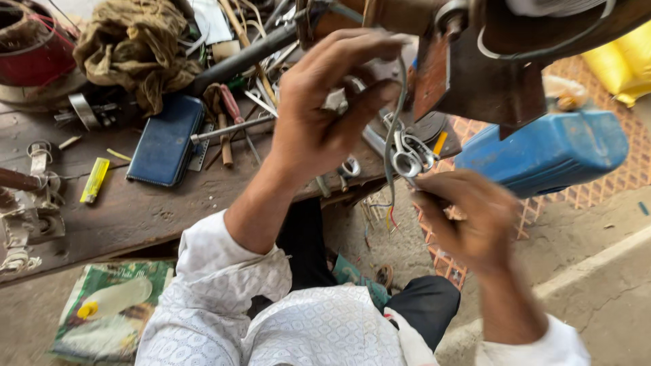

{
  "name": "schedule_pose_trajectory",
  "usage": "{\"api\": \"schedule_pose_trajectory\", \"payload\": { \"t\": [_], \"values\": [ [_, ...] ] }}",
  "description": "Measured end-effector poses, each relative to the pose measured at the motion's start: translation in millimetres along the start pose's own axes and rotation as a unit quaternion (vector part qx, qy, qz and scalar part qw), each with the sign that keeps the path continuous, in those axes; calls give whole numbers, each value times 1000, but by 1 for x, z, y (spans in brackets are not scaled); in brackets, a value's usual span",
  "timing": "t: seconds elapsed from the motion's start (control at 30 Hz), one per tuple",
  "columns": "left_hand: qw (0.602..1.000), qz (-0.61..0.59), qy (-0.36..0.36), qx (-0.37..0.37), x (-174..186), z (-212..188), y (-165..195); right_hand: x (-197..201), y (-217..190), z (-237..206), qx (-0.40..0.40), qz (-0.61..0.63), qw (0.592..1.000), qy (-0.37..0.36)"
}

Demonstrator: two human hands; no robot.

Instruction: The person repairs a small electric motor clamped at the workbench. They sand a small component with sandpaper, fit a part into the motor housing, and wrap black tape around the motor's edge, pressing the tape down by hand.

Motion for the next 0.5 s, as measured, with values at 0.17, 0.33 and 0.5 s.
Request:
{"api": "schedule_pose_trajectory", "payload": {
  "t": [0.17, 0.33, 0.5],
  "values": [
    [998, 23, 48, 43, 4, -24, -27, -109, 68, -33, -183, 55, 974, -123],
    [997, 52, 40, 30, -15, 5, -49, -160, 125, -15, -190, 92, 971, -113],
    [995, 90, 8, -30, -58, 62, -63, -155, 156, 12, -161, -40, 960, -227]
  ]
}}
Point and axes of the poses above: each hand's wrist, its own z-axis towards the middle knuckle, its own x-axis out of the back of the hand, y = z × x, the point moved 4 cm from there along z, towards the middle knuckle, and after that the axes turned 10 degrees about y, right-handed, at the moved point
